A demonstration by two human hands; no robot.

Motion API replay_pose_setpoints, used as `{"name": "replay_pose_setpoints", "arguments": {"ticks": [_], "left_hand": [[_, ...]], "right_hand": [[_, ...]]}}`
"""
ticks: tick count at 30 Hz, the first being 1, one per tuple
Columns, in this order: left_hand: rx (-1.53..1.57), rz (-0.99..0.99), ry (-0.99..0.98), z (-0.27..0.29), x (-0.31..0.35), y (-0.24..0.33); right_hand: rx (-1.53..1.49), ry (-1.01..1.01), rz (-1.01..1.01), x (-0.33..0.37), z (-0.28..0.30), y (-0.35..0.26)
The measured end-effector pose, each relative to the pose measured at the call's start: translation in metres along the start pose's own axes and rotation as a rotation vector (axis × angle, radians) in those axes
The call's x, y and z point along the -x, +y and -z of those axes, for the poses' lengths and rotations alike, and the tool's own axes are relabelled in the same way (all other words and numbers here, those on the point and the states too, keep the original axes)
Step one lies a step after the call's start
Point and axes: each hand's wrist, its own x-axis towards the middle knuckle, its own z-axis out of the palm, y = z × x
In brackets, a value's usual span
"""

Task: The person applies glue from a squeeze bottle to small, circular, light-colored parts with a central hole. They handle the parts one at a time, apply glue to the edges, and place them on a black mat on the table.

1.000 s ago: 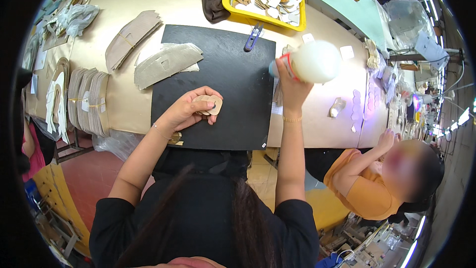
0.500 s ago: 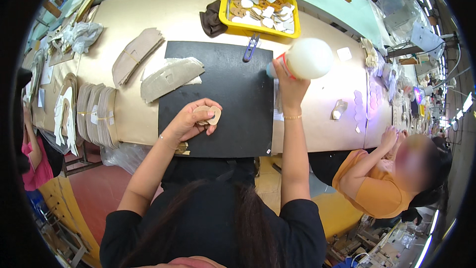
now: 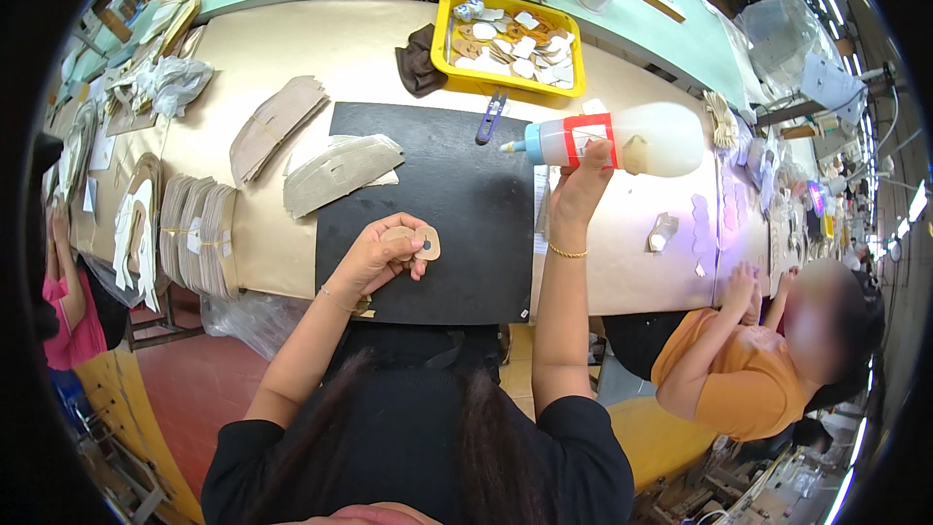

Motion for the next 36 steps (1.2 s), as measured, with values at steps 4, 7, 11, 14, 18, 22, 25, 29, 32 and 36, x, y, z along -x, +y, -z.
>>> {"name": "replay_pose_setpoints", "arguments": {"ticks": [4, 7, 11, 14, 18, 22, 25, 29, 32, 36], "left_hand": [[-0.140, -0.004, 0.157, -0.020, -0.001, 0.004], [-0.134, -0.043, 0.174, -0.036, 0.007, 0.016], [-0.118, -0.146, 0.150, -0.056, 0.022, 0.033], [-0.170, -0.210, 0.145, -0.066, 0.033, 0.041], [-0.210, -0.225, 0.126, -0.072, 0.044, 0.046], [-0.114, -0.200, 0.071, -0.072, 0.046, 0.047], [0.029, -0.175, 0.020, -0.076, 0.045, 0.047], [0.150, -0.130, 0.059, -0.087, 0.046, 0.045], [0.198, -0.110, 0.037, -0.091, 0.045, 0.047], [0.261, -0.069, -0.136, -0.088, 0.042, 0.049]], "right_hand": [[-0.100, -0.097, -0.185, 0.011, -0.011, -0.024], [-0.272, -0.165, -0.347, 0.016, -0.027, -0.032], [-0.458, -0.142, -0.568, 0.024, -0.051, -0.028], [-0.553, -0.182, -0.712, 0.029, -0.062, -0.029], [-0.612, -0.286, -0.786, 0.035, -0.067, -0.034], [-0.683, -0.376, -0.925, 0.040, -0.068, -0.040], [-0.692, -0.338, -0.960, 0.044, -0.068, -0.042], [-0.662, -0.259, -0.917, 0.048, -0.070, -0.045], [-0.600, -0.142, -0.828, 0.049, -0.072, -0.046], [-0.514, -0.091, -0.706, 0.050, -0.071, -0.046]]}}
